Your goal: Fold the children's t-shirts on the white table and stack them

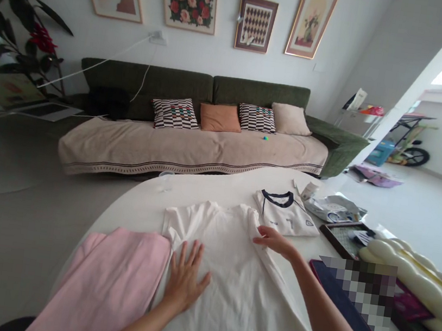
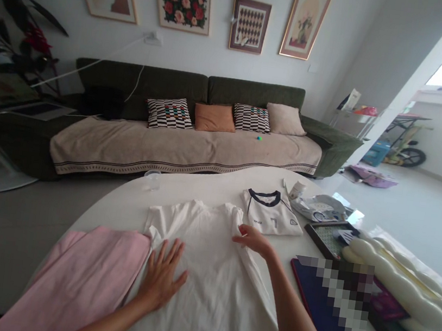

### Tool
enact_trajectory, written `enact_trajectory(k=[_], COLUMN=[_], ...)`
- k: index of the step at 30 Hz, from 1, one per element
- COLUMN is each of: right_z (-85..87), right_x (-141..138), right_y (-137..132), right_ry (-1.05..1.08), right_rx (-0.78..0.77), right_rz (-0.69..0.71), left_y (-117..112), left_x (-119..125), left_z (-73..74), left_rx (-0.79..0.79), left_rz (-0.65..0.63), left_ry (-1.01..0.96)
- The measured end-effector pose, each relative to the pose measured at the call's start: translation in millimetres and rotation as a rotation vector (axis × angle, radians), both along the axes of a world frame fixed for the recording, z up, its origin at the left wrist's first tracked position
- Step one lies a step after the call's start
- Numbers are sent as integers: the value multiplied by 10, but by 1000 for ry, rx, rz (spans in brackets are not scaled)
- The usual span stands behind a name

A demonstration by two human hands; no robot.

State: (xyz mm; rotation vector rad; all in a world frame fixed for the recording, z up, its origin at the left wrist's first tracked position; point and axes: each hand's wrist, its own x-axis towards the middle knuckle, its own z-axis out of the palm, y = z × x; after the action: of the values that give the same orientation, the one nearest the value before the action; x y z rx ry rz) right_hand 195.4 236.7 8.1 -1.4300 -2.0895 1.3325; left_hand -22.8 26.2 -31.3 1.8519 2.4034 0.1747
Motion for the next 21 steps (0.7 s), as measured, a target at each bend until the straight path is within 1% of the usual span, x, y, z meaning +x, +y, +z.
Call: enact_trajectory(k=[4, 8, 10, 14, 16, 18, 21], right_z=[-65, -154, -180, -213, -229, -240, -217], right_x=[-156, -316, -394, -538, -595, -634, -634], right_y=[-53, -176, -249, -332, -340, -338, -317], right_ry=[-150, -271, -326, -413, -426, -428, -421], right_rx=[84, 242, 326, 466, 531, 588, 666], right_rz=[76, 142, 133, 62, 68, 120, 253], left_y=[-4, -10, -10, -6, -6, -8, -12], left_x=[-14, -34, -39, -44, -44, -41, -40], left_z=[-44, -105, -119, -134, -142, -149, -148], left_rx=[29, 64, 68, 86, 92, 96, 93], left_rz=[1, -9, -10, -17, -17, -14, -16], left_ry=[-1, 4, 9, 13, 13, 15, 21])
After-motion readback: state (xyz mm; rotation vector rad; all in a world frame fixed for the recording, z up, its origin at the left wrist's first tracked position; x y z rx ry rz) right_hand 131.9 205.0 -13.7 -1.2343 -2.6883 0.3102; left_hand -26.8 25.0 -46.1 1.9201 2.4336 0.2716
